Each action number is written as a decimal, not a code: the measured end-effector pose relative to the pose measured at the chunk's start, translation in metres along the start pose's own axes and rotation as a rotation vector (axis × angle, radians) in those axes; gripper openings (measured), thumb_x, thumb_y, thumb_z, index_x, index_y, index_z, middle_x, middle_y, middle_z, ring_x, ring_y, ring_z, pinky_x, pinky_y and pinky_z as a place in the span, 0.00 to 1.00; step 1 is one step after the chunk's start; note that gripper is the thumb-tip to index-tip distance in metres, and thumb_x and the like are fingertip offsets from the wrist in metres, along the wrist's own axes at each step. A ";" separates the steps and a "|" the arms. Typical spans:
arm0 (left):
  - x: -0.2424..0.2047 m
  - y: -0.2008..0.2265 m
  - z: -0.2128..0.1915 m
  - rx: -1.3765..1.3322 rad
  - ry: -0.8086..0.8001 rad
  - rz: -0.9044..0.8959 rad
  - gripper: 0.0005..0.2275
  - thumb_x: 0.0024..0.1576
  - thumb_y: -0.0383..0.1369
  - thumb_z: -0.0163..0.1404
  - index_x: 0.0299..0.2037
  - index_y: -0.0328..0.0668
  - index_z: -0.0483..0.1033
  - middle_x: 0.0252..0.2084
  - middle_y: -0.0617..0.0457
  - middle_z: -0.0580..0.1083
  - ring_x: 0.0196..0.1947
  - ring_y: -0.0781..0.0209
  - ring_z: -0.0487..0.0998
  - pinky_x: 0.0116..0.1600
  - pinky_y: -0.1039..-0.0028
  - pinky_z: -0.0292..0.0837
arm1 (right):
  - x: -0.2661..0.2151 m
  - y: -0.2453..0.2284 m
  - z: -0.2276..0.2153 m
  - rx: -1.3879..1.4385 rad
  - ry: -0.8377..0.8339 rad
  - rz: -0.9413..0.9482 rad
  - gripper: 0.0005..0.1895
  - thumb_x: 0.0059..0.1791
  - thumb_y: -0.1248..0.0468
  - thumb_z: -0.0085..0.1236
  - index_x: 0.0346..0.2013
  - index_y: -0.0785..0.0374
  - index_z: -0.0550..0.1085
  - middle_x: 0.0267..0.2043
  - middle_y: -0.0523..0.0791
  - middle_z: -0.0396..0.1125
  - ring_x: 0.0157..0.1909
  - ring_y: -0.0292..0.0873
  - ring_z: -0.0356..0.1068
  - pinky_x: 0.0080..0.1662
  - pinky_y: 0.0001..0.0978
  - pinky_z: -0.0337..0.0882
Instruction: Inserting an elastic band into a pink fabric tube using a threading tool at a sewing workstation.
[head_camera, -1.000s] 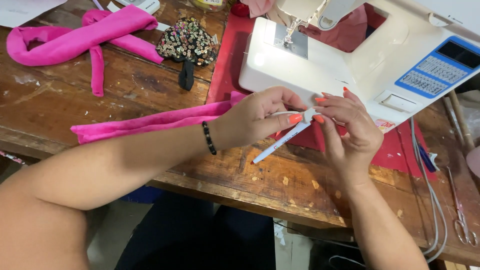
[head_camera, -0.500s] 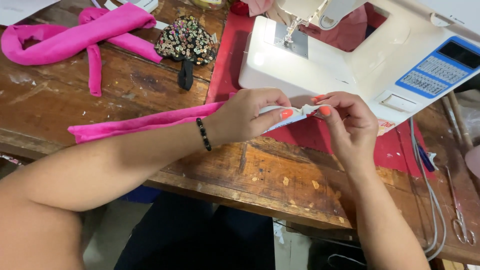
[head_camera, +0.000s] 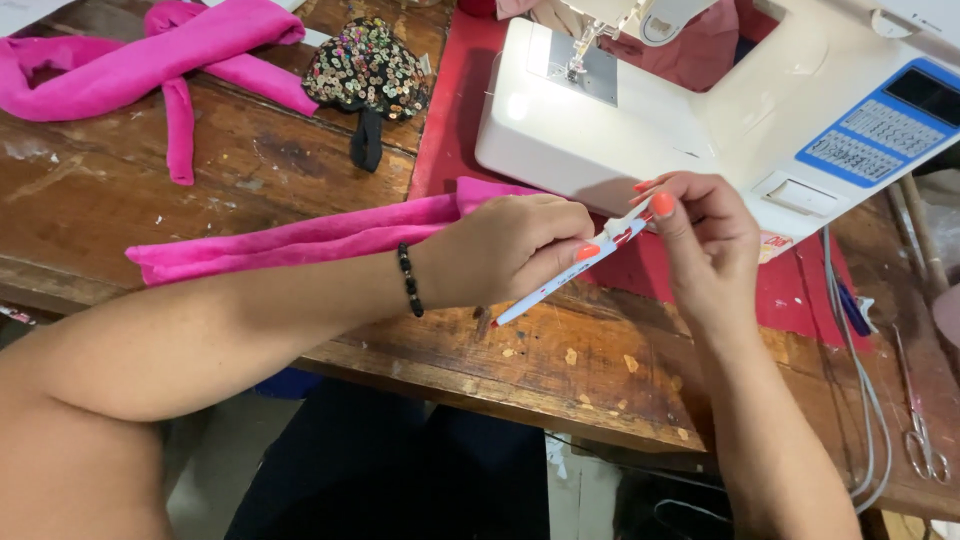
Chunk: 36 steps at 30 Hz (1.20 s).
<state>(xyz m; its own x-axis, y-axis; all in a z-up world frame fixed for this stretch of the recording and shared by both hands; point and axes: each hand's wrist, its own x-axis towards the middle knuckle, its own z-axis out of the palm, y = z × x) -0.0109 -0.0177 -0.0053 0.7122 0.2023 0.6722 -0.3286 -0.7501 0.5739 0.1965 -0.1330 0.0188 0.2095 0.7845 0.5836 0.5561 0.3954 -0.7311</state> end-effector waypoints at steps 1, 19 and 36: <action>0.000 -0.001 0.000 0.007 0.003 0.000 0.07 0.67 0.34 0.42 0.39 0.44 0.71 0.28 0.46 0.71 0.32 0.39 0.78 0.36 0.59 0.74 | -0.001 -0.008 0.009 0.004 -0.002 -0.006 0.11 0.59 0.62 0.55 0.44 0.69 0.69 0.46 0.55 0.69 0.52 0.47 0.73 0.54 0.32 0.70; 0.016 -0.020 -0.021 0.007 0.467 -0.103 0.04 0.63 0.34 0.49 0.40 0.51 0.78 0.23 0.59 0.70 0.27 0.65 0.74 0.35 0.73 0.73 | -0.026 -0.051 0.038 0.138 -0.385 0.290 0.16 0.55 0.63 0.50 0.51 0.74 0.75 0.27 0.53 0.75 0.31 0.41 0.78 0.35 0.33 0.80; -0.012 -0.024 -0.024 0.864 -0.380 -0.137 0.11 0.56 0.40 0.61 0.30 0.45 0.76 0.35 0.51 0.77 0.37 0.51 0.76 0.44 0.59 0.72 | -0.015 -0.044 -0.095 -0.450 -0.117 0.111 0.12 0.63 0.67 0.51 0.59 0.71 0.71 0.47 0.47 0.69 0.47 0.36 0.65 0.48 0.27 0.65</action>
<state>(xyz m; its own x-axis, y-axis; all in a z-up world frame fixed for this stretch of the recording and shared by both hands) -0.0264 0.0128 -0.0161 0.9145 0.2188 0.3404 0.2363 -0.9716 -0.0100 0.2451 -0.2076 0.0763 0.2101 0.8690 0.4481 0.8337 0.0802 -0.5463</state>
